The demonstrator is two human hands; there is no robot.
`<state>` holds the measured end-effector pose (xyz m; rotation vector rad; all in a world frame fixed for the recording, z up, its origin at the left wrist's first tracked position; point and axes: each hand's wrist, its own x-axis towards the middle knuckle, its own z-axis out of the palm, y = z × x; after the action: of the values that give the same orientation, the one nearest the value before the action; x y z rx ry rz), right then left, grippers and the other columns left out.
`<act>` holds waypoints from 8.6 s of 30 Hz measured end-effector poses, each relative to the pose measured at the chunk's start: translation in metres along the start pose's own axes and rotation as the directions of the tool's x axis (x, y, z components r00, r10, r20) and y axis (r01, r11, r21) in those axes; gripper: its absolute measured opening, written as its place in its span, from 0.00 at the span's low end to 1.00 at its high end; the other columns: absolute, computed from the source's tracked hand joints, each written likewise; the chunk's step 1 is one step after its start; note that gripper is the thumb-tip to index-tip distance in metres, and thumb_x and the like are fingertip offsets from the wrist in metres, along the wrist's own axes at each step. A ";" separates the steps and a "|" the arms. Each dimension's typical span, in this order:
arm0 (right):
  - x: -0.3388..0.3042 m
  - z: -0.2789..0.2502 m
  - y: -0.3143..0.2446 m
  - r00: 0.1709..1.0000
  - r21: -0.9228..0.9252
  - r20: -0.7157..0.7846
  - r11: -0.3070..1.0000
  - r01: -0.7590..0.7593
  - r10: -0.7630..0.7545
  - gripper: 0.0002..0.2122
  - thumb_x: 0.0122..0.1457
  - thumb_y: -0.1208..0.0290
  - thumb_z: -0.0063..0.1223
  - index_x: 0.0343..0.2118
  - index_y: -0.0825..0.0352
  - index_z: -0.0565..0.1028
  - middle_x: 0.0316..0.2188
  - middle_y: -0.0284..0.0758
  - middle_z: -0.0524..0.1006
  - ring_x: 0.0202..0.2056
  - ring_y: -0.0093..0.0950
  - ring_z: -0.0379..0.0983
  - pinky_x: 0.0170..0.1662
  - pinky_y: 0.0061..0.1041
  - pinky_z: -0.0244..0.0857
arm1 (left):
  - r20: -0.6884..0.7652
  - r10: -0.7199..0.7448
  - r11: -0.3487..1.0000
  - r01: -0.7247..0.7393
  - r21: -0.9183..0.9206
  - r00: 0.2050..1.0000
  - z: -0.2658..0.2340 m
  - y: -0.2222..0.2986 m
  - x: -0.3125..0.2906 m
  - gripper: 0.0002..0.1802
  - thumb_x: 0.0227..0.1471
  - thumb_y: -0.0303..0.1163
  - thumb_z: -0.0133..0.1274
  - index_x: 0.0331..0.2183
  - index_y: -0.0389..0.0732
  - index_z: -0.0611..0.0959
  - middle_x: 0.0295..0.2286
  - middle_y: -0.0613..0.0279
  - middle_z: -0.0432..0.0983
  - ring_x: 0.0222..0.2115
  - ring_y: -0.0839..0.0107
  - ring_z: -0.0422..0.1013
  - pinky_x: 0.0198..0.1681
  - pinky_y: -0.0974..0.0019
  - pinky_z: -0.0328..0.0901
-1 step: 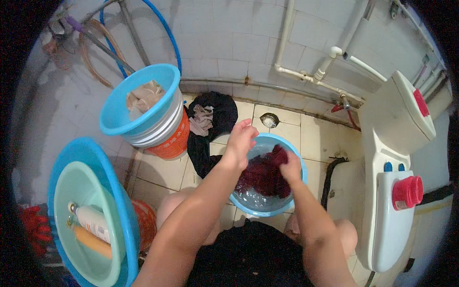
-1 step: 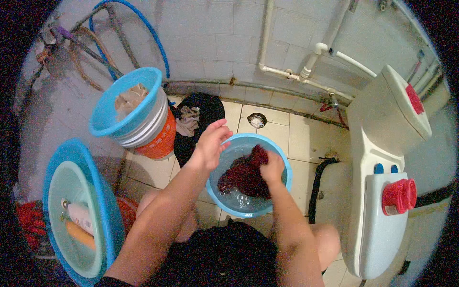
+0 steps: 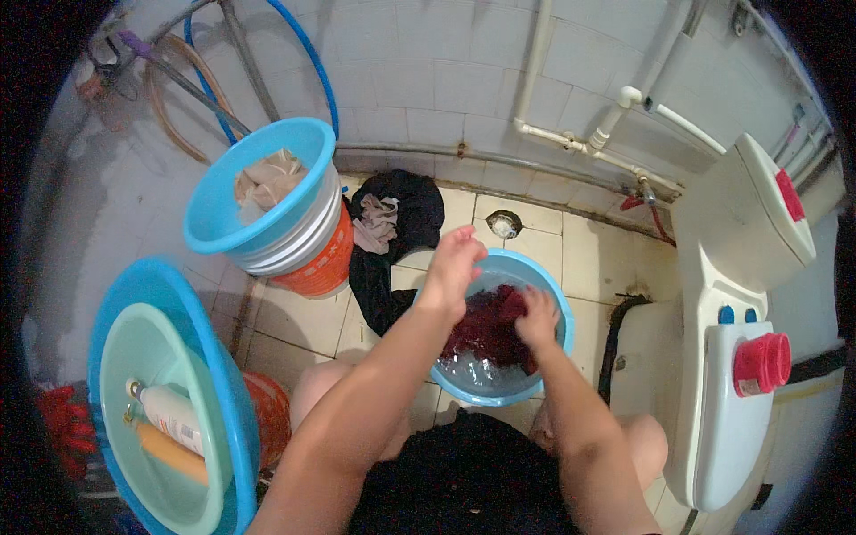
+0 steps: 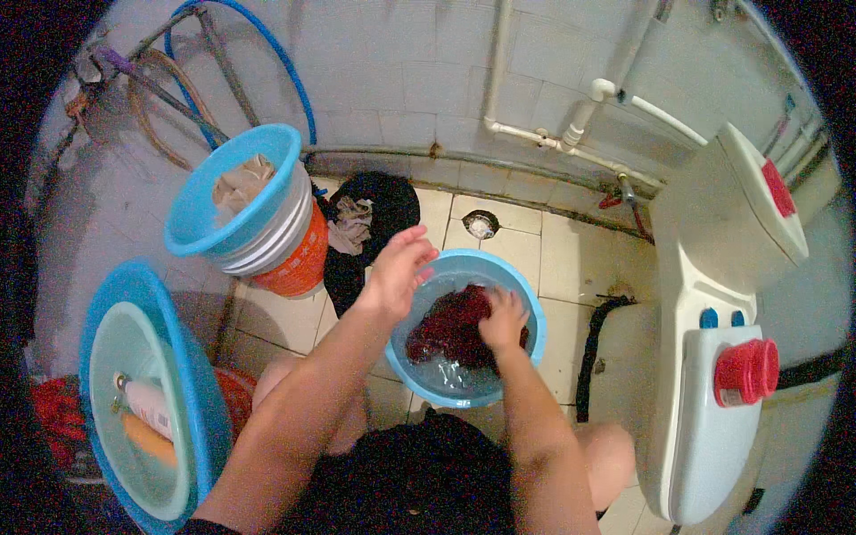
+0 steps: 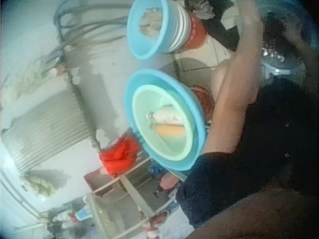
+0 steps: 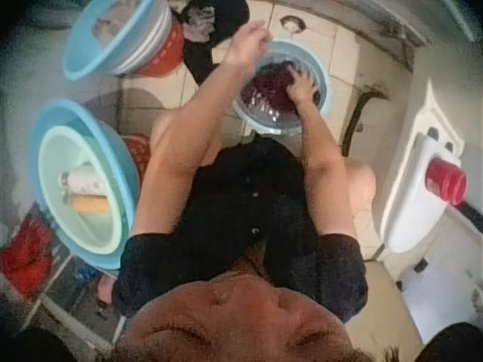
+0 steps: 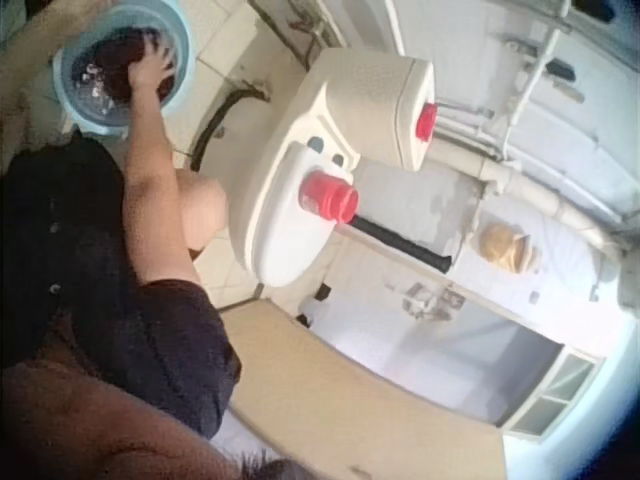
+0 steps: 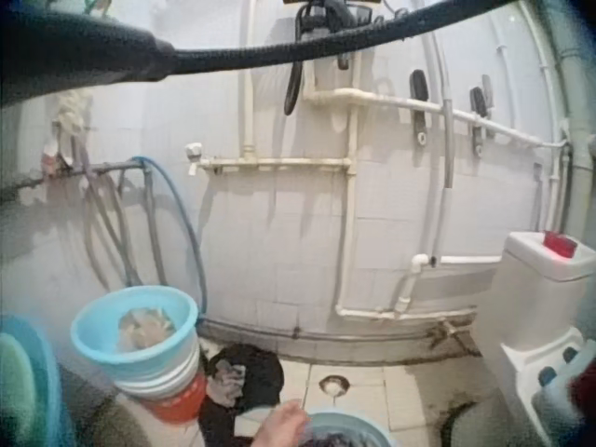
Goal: The person sits on the bathroom floor and hand-washes a maroon garment in a blue basin filled with water. They repeatedly submerge, scrub, and wring the item before placing it into a nearby bucket. The person then washes a second, lighter-colored garment using the same method.
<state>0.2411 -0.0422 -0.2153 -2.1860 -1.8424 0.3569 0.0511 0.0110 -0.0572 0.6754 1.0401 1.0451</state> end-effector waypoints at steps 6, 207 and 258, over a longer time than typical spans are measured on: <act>-0.043 0.069 -0.008 0.880 -0.196 0.473 0.979 0.050 0.050 0.39 0.46 0.74 0.49 0.60 0.39 0.47 0.64 0.30 0.33 0.63 0.43 0.25 0.55 0.65 0.27 | -0.041 -0.095 0.989 0.099 0.109 0.995 -0.002 -0.012 0.008 0.26 0.45 0.31 0.49 0.49 0.40 0.66 0.40 0.62 0.64 0.38 0.74 0.64 0.40 0.70 0.60; -0.089 -0.185 -0.145 0.802 0.398 -0.446 0.715 0.575 -0.397 0.11 0.43 0.63 0.58 0.24 0.64 0.71 0.24 0.38 0.72 0.29 0.40 0.70 0.31 0.34 0.65 | 0.352 -0.108 0.892 0.247 -0.379 0.930 0.030 0.001 -0.037 0.20 0.52 0.47 0.39 0.25 0.43 0.77 0.23 0.61 0.74 0.24 0.67 0.71 0.32 0.64 0.67; -0.107 -0.192 -0.161 0.657 0.331 -0.480 0.574 0.749 -0.581 0.07 0.39 0.70 0.61 0.22 0.62 0.75 0.23 0.32 0.73 0.27 0.32 0.71 0.32 0.28 0.65 | 0.374 -0.159 0.930 0.266 -0.253 0.914 0.028 -0.001 -0.059 0.19 0.55 0.47 0.40 0.17 0.49 0.69 0.17 0.71 0.67 0.17 0.75 0.64 0.23 0.69 0.62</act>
<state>0.1417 -0.1295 0.0232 -0.9870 -1.9386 0.2493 0.0693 -0.0434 -0.0263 0.4624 0.6134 0.8287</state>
